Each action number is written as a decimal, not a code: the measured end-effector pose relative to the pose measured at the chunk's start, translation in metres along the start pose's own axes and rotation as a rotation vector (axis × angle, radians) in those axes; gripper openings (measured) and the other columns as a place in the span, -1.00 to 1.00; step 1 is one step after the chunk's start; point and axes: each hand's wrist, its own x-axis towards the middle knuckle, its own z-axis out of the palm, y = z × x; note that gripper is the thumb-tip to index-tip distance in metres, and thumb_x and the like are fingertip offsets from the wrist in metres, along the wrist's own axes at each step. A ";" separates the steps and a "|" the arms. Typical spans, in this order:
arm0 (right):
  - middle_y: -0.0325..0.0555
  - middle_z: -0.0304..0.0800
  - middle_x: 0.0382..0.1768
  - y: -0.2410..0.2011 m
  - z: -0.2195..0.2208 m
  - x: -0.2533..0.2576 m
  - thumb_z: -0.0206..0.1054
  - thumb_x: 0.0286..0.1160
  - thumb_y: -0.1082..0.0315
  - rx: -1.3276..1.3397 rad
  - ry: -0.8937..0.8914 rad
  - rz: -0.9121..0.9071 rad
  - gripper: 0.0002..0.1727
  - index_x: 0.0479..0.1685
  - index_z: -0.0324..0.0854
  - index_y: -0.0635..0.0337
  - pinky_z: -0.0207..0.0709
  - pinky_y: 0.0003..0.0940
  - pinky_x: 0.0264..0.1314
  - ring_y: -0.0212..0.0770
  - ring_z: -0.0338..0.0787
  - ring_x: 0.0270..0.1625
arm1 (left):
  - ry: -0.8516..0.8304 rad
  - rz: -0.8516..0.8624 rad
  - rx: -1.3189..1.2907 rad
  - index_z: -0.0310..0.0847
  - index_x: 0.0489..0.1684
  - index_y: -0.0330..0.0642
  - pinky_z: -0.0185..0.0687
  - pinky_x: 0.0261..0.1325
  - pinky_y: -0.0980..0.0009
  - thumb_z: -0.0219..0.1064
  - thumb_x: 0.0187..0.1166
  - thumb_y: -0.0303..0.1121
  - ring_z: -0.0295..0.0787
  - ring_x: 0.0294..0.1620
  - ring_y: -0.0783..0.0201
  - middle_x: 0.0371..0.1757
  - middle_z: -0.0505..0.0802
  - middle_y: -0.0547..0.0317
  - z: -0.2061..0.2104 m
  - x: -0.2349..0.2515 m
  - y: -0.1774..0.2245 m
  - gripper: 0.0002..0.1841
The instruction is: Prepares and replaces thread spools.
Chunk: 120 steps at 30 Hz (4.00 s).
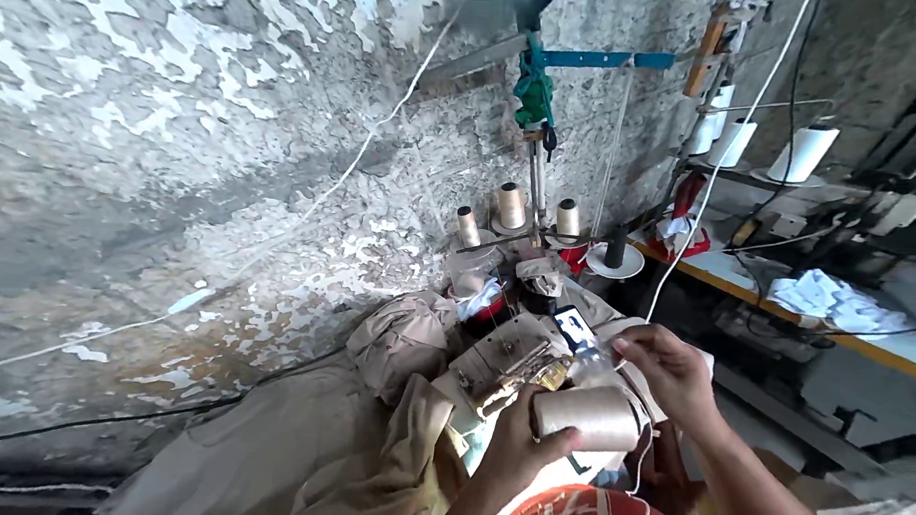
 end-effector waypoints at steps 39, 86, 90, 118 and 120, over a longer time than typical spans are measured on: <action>-0.01 0.51 0.58 0.015 -0.010 -0.051 0.51 0.30 -0.07 0.000 -0.092 0.362 -0.06 0.64 0.27 0.29 0.65 -0.34 0.31 -0.26 0.63 0.48 | 0.336 0.005 -0.395 0.34 0.41 -0.47 0.69 0.23 0.54 0.45 0.44 0.00 0.73 0.08 0.63 0.09 0.78 0.31 -0.007 0.002 0.006 -0.25; 0.21 0.58 0.40 0.121 -0.018 -0.129 0.65 -0.05 0.52 0.042 0.240 0.899 0.11 0.70 0.06 0.39 0.65 -0.25 0.39 -0.13 0.71 0.36 | 0.267 0.028 -0.143 0.33 0.31 -0.60 0.83 -0.20 0.50 0.14 0.66 -0.58 0.83 -0.29 0.46 -0.06 0.79 0.08 0.002 0.000 -0.005 -0.67; 0.32 0.50 0.50 0.152 -0.002 -0.131 0.72 -0.06 0.50 -0.123 0.164 0.968 0.20 0.75 0.02 0.41 0.49 -0.11 0.58 0.01 0.58 0.53 | 0.282 0.063 -0.131 0.33 0.29 -0.59 0.83 -0.21 0.52 0.12 0.63 -0.63 0.85 -0.28 0.46 -0.06 0.82 0.10 -0.002 -0.002 -0.007 -0.69; -0.15 0.57 0.56 0.026 0.003 -0.132 0.50 0.22 -0.32 0.325 -0.344 0.591 0.12 0.71 0.23 0.28 0.63 -0.32 0.41 -0.32 0.65 0.49 | 0.071 -0.136 -0.525 0.31 0.39 -0.35 0.89 -0.25 0.30 0.05 0.68 -0.65 0.89 -0.30 0.24 0.02 0.86 0.09 0.033 0.034 0.010 -0.66; -0.26 0.50 0.62 0.027 0.005 -0.128 0.54 0.32 -0.13 0.526 -0.441 0.646 0.03 0.78 0.13 0.12 0.68 -0.31 0.36 -0.32 0.70 0.44 | 0.106 -0.054 -0.544 0.32 0.34 -0.37 0.88 -0.20 0.32 0.08 0.69 -0.64 0.89 -0.30 0.30 0.01 0.86 0.10 0.054 0.044 0.010 -0.70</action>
